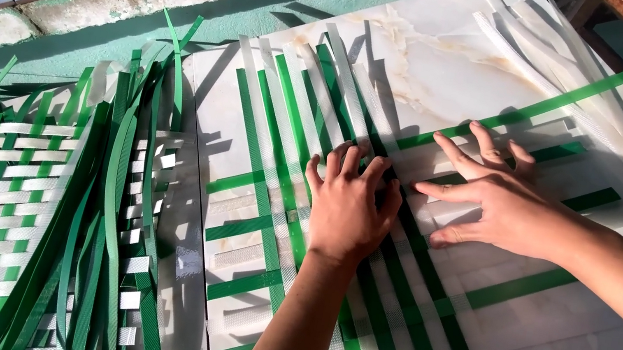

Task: Weaving horizontal plastic strips through vertical ones to create a woven mat or bag component.

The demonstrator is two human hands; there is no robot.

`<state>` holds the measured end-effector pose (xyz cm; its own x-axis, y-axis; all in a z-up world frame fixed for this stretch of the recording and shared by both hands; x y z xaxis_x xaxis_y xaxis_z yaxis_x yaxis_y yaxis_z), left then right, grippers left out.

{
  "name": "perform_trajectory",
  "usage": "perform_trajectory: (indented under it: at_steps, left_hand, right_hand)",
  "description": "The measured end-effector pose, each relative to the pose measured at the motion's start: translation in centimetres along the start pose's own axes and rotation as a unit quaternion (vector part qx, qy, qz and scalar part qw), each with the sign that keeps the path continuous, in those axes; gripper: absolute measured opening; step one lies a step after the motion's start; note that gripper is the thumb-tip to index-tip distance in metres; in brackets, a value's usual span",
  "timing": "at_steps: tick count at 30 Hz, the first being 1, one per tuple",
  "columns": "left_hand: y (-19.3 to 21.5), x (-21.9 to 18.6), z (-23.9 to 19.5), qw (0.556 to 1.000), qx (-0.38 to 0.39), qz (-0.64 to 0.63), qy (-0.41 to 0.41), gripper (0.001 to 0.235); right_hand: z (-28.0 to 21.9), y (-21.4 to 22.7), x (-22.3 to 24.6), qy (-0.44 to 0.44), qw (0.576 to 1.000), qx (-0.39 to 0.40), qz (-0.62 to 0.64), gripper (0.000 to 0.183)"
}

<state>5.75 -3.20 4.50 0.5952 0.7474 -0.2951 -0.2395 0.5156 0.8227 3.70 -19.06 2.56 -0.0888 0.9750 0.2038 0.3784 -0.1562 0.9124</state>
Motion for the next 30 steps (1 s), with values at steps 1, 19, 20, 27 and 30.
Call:
perform_trajectory:
  at_steps: [1, 19, 20, 27, 30]
  left_hand:
    - [0.0, 0.0, 0.0, 1.0, -0.002, 0.001, -0.002, 0.028]
    - [1.7, -0.8, 1.1, 1.0, -0.004, -0.02, -0.021, 0.025]
    - [1.0, -0.2, 1.5, 0.998, 0.05, -0.039, 0.006, 0.03]
    - [4.6, -0.6, 0.4, 0.968, 0.206, -0.134, 0.043, 0.052]
    - [9.2, 0.2, -2.0, 0.982, 0.109, -0.141, 0.068, 0.054]
  right_hand:
    - [0.1, 0.1, 0.0, 0.0, 1.0, -0.003, 0.0, 0.061]
    - [-1.7, 1.1, 1.6, -0.07, 0.993, 0.065, 0.073, 0.063]
    - [-1.9, 1.5, 2.0, -0.062, 0.993, 0.064, 0.083, 0.062]
    - [-3.0, 2.3, 1.7, -0.041, 0.964, -0.035, 0.259, 0.062]
    - [-5.4, 3.6, 1.4, 0.038, 0.928, -0.181, 0.325, 0.061]
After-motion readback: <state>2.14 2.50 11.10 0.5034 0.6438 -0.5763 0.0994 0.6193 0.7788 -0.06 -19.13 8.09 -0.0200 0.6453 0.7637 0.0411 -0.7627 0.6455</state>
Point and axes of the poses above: each hand's wrist, its own z-axis towards the middle knuckle, its own y-axis out of the back of the hand, x = y × z, the point moved 8 cm from there along z, towards the middle knuckle, and after that the axes turned 4 degrees about x, right-handed, at the moved point
